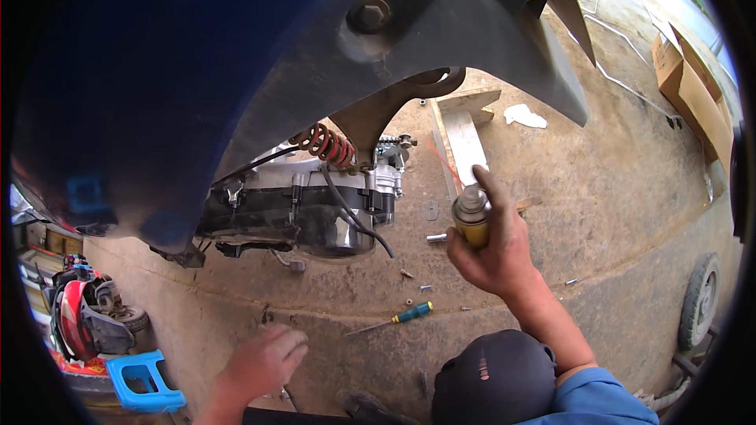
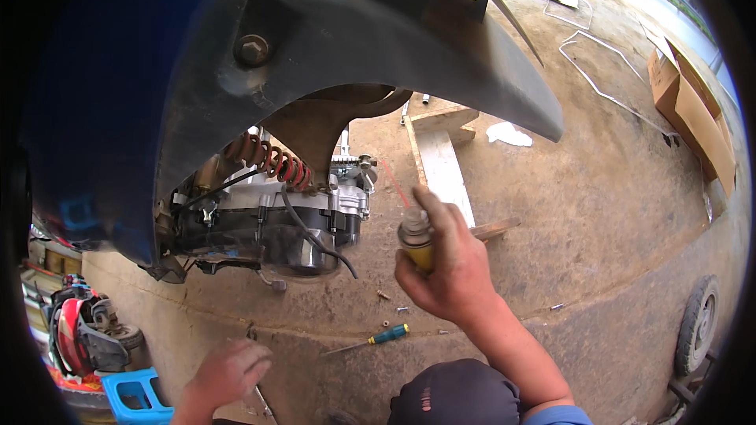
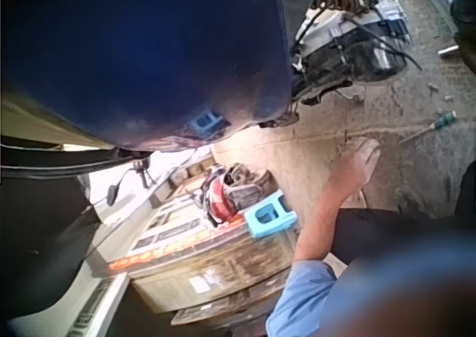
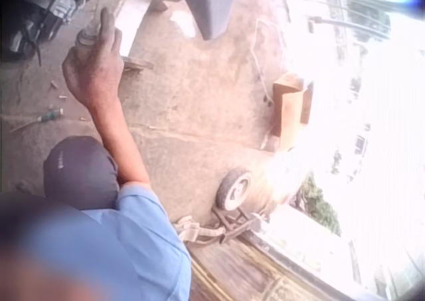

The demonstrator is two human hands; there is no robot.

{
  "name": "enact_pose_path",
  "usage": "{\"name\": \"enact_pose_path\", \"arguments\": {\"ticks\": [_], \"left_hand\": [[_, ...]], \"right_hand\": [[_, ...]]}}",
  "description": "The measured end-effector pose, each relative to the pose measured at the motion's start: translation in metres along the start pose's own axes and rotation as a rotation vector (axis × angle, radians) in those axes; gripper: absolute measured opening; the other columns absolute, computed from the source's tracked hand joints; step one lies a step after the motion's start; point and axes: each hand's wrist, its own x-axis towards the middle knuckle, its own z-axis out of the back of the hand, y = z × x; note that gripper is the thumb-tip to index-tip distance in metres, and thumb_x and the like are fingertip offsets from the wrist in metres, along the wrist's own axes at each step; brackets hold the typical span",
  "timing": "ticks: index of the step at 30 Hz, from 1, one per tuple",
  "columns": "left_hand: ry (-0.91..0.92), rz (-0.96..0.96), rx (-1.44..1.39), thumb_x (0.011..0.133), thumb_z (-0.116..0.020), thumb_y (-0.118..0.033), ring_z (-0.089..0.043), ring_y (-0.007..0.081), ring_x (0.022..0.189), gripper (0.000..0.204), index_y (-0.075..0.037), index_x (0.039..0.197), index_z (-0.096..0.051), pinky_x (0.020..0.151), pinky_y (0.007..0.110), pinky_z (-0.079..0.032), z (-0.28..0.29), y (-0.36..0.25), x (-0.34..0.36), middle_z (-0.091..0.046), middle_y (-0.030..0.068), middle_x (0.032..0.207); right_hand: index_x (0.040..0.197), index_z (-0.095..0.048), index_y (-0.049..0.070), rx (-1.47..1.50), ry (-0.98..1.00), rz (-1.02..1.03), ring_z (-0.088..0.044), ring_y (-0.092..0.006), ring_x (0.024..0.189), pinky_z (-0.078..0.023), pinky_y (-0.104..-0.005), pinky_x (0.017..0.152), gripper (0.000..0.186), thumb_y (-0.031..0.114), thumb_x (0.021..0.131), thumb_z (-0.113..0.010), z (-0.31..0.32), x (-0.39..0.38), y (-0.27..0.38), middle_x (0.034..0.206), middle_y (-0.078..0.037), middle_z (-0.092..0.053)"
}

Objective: Repairing the engine and drivetrain components of a motor scooter by removing bolts and using lubricant spray.

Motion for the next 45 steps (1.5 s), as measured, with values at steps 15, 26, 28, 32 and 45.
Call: {"name": "enact_pose_path", "arguments": {"ticks": [15,26,28,32,45], "left_hand": [[-0.747,-0.187,0.545,0.097,-0.065,-0.003,-0.065,0.0376,0.123,0.032,0.006,0.128,-0.067,0.107,0.046,-0.052,0.035,0.046,0.202,-0.069,0.0195,0.128],[-0.642,-0.183,0.48,0.095,-0.059,-0.003,-0.066,0.0395,0.12,0.038,0.003,0.132,-0.067,0.103,0.047,-0.054,0.029,0.043,0.228,-0.068,0.0228,0.13],[-0.544,-0.118,0.457,0.097,-0.057,-0.007,-0.064,0.0389,0.125,0.031,0.002,0.124,-0.07,0.106,0.049,-0.052,0.027,0.041,0.234,-0.068,0.0228,0.131],[-0.545,-0.273,0.698,0.097,-0.055,-0.012,-0.06,0.037,0.132,0.029,0.0,0.116,-0.073,0.112,0.049,-0.045,0.037,0.044,0.244,-0.067,0.0197,0.134],[-0.706,-0.143,0.357,0.094,-0.064,-0.01,-0.072,0.0351,0.102,0.012,-0.004,0.099,-0.074,0.083,0.048,-0.058,0.024,0.061,0.269,-0.073,0.0137,0.104]], "right_hand": [[0.136,-0.055,0.001,-0.274,-0.13,-0.543,-0.06,-0.0352,0.123,-0.047,-0.043,0.109,0.067,-0.007,0.076,-0.083,0.093,-0.184,-0.121,0.129,-0.017,-0.06],[0.148,-0.047,-0.003,-0.24,-0.124,-0.724,-0.061,-0.0334,0.128,-0.046,-0.0411,0.112,0.08,-0.003,0.077,-0.085,0.115,-0.215,-0.172,0.136,-0.02,-0.062],[0.152,-0.044,-0.003,-0.247,-0.11,-0.766,-0.06,-0.0336,0.131,-0.046,-0.041,0.113,0.086,-0.002,0.077,-0.085,0.119,-0.21,-0.166,0.14,-0.021,-0.061],[0.158,-0.039,0.0,-0.297,-0.133,-0.615,-0.059,-0.0341,0.134,-0.045,-0.0407,0.114,0.094,0.001,0.077,-0.085,0.137,-0.207,-0.14,0.142,-0.022,-0.06],[0.144,-0.059,0.004,-0.336,0.638,-0.101,-0.07,-0.0369,0.114,-0.055,-0.0463,0.1,0.061,0.029,0.093,-0.081,0.022,0.097,-0.069,0.124,-0.021,-0.072]]}}
